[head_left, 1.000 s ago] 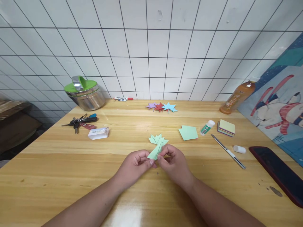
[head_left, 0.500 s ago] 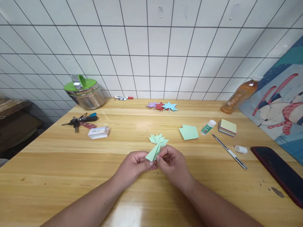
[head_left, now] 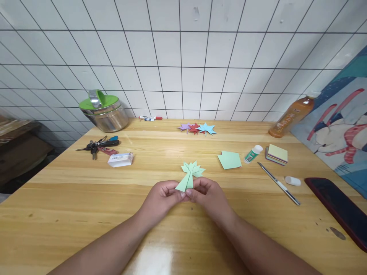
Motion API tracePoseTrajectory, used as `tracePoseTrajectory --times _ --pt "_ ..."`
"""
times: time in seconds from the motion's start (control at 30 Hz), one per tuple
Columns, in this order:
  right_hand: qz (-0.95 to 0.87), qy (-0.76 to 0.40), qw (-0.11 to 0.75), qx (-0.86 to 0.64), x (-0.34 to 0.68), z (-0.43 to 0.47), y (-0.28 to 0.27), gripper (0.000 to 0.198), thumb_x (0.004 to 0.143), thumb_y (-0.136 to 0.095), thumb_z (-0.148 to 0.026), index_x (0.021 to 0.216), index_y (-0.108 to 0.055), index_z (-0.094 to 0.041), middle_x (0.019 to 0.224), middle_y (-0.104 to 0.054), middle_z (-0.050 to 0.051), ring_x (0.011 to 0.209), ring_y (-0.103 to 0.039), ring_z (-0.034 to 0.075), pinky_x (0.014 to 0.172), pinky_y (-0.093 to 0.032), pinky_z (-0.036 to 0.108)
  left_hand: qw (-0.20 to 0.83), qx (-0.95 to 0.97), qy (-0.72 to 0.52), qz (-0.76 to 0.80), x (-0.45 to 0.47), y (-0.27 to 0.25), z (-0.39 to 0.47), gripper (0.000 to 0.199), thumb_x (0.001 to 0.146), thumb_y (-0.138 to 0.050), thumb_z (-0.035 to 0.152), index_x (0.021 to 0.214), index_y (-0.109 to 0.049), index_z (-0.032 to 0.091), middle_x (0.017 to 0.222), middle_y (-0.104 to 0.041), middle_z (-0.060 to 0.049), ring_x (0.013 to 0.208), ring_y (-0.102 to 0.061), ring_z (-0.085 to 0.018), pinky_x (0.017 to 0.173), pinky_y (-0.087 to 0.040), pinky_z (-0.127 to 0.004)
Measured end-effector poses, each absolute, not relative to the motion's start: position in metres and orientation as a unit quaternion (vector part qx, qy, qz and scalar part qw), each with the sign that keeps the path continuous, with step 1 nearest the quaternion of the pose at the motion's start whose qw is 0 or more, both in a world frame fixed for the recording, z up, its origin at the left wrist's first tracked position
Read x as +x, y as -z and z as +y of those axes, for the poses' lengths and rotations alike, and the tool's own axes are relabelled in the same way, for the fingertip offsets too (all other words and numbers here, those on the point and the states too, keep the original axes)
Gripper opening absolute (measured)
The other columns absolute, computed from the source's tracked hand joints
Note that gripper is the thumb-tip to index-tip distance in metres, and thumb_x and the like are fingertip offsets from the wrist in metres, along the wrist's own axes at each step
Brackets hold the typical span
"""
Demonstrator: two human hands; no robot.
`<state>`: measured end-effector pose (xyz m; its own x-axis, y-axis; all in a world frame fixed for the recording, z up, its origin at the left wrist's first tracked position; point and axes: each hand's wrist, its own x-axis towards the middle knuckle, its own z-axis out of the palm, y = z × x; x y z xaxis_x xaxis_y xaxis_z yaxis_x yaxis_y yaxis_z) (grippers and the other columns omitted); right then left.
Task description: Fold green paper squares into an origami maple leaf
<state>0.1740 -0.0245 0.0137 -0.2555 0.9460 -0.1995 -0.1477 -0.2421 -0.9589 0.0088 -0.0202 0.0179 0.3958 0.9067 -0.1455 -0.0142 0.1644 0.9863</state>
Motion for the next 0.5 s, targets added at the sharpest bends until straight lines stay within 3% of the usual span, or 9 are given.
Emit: tracePoseTrajectory --times 0.17,0.5 --pt "-0.421 -0.677 0.466 -0.383 0.1729 -0.0243 -0.0208 0.022 0.060 -0.076 -0.027 0.056 -0.057 -0.016 0.066 -0.064 -0.002 0.065 -0.060 0.012 0.067 -0.048 0.026 0.613 0.560 -0.346 0.437 0.0093 -0.0199 -0.0204 0.011 0.072 -0.063 0.022 0.074 -0.069 0.013 0.072 -0.069 -0.003 0.070 -0.060 -0.016 0.067 -0.045 -0.025" --pt "-0.431 -0.662 0.464 -0.401 0.1749 -0.0242 -0.0215 0.022 0.060 -0.075 -0.034 0.057 -0.062 -0.016 0.066 -0.064 0.000 0.064 -0.056 0.012 0.066 -0.044 0.026 0.650 0.526 -0.350 0.423 0.0098 -0.0188 -0.0179 0.013 0.069 -0.067 0.025 0.074 -0.069 0.013 0.071 -0.069 -0.003 0.071 -0.062 -0.016 0.069 -0.046 -0.026"
